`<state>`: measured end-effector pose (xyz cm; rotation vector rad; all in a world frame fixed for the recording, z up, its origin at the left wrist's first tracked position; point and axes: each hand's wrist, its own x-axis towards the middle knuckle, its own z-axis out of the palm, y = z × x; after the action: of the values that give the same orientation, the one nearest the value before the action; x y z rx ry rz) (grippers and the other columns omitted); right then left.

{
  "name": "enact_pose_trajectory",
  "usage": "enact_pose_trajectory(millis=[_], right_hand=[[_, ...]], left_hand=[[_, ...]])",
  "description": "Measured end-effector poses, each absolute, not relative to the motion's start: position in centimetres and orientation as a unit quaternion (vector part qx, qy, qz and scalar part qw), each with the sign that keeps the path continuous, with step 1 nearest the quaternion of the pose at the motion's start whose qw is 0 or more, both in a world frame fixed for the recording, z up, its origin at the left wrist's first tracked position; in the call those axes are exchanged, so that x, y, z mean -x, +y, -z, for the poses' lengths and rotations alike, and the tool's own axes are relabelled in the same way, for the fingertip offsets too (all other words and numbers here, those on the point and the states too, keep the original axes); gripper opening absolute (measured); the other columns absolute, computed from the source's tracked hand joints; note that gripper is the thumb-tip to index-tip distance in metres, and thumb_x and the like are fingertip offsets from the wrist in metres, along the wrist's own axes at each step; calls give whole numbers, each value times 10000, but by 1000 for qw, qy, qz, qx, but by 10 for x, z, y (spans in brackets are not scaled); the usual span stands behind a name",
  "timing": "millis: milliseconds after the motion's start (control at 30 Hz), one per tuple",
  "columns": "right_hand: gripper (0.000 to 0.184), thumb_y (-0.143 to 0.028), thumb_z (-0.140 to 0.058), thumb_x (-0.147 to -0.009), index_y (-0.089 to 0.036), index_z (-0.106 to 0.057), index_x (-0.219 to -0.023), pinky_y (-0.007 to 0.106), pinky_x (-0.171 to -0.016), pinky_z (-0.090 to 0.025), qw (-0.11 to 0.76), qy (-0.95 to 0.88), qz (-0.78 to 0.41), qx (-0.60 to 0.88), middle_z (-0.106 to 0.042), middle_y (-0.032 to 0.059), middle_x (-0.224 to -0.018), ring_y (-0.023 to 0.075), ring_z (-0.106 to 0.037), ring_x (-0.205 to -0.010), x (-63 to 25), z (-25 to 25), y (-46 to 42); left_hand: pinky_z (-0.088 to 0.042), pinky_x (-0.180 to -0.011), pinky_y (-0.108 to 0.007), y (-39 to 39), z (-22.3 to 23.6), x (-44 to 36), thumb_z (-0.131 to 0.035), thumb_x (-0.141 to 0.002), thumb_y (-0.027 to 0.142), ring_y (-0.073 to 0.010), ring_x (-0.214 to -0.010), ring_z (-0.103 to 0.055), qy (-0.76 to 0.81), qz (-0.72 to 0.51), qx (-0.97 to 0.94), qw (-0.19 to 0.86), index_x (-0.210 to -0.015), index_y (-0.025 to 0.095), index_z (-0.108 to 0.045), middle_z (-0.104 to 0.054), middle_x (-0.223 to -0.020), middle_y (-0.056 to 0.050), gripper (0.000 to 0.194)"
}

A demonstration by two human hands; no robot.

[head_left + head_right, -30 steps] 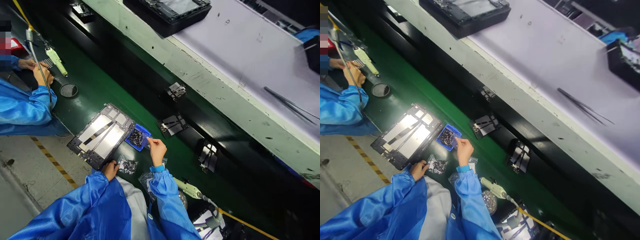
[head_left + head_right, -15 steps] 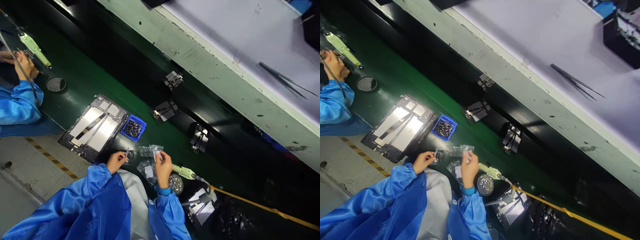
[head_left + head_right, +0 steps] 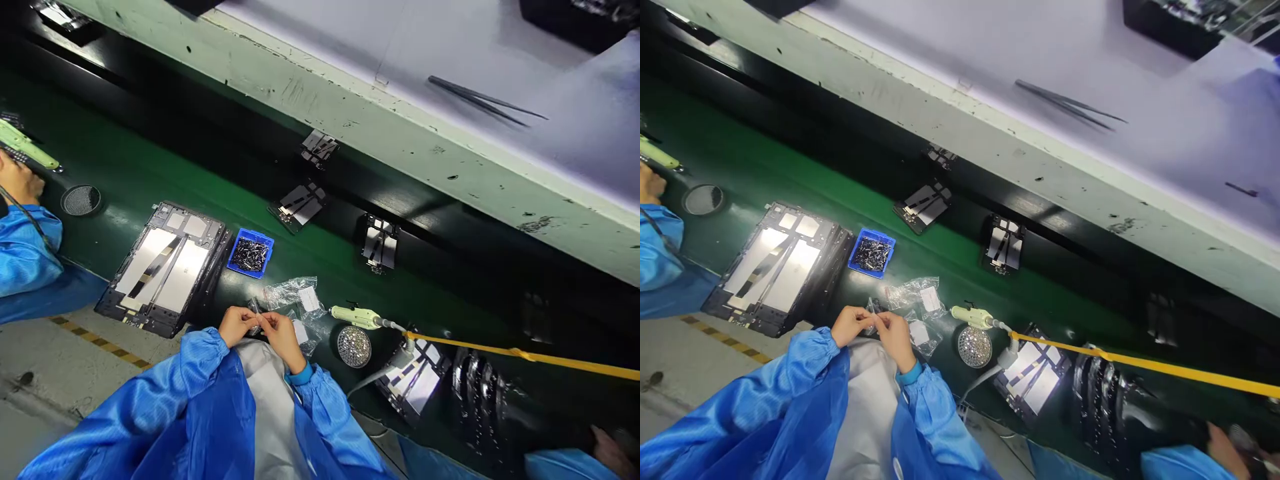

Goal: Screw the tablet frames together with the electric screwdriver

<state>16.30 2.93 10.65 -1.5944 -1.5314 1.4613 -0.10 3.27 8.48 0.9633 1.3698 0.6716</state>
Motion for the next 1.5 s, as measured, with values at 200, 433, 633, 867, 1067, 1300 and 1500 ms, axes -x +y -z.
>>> enact_pose_trajectory(millis=[200, 433, 633, 867, 1067, 1300, 1500], right_hand=[[229, -314, -567, -928, -201, -754, -858, 311, -641, -585, 224, -583, -528, 575, -756, 69, -832, 237, -715, -742, -165, -110, 35], [212, -257, -532, -939, -212, -729, -874, 289, -624, -589, 210, -596, -540, 556, -746, 77, -853, 230, -716, -752, -167, -115, 34], [276, -269, -440, -943, -183, -700, -906, 290, -568, -584, 206, -590, -548, 556, -734, 71, -807, 212, -715, -685, -167, -114, 32], [177, -208, -522, -771, -186, -698, -768, 301, -685, -479, 235, -636, -458, 575, -717, 36, -737, 202, -659, -685, -164, -124, 33], [158, -219, -516, -723, -194, -644, -635, 284, -620, -385, 247, -661, -424, 567, -652, 17, -642, 176, -588, -623, -158, -124, 27], [226, -240, -496, -781, -189, -716, -781, 279, -638, -475, 261, -635, -450, 570, -720, 26, -722, 186, -645, -644, -165, -117, 28], [192, -219, -501, -776, -203, -688, -734, 272, -650, -460, 240, -646, -465, 556, -721, 22, -740, 189, -657, -685, -175, -121, 30]], left_hand=[[-379, -580, -256, 33, -86, -1, -801, -591, 482, -130, -558, -524, 585, -286, -416, 635, -598, 143, -672, -642, -582, -24, 363], [-389, -525, -241, 30, -90, -1, -817, -536, 686, -111, -492, -488, 561, -302, -381, 670, -589, 155, -584, -574, -517, -5, 582], [-415, -549, -242, 29, -96, 2, -817, -580, 660, -112, -515, -513, 550, -323, -373, 674, -619, 149, -600, -599, -556, -22, 556], [-423, -574, -257, 28, -100, 2, -668, -670, 456, -131, -540, -524, 579, -351, -396, 621, -602, 164, -592, -600, -568, -26, 309], [-402, -662, -264, 25, -113, -4, -604, -642, 141, -158, -690, -580, 634, -361, -458, 507, -548, 176, -568, -681, -731, -45, 107], [-453, -689, -273, 28, -112, -5, -665, -773, 222, -182, -699, -632, 632, -324, -473, 521, -676, 174, -684, -712, -726, -56, 110], [-414, -617, -246, 30, -109, -5, -642, -780, 185, -146, -600, -572, 595, -277, -493, 571, -736, 155, -724, -668, -658, -20, 97]])
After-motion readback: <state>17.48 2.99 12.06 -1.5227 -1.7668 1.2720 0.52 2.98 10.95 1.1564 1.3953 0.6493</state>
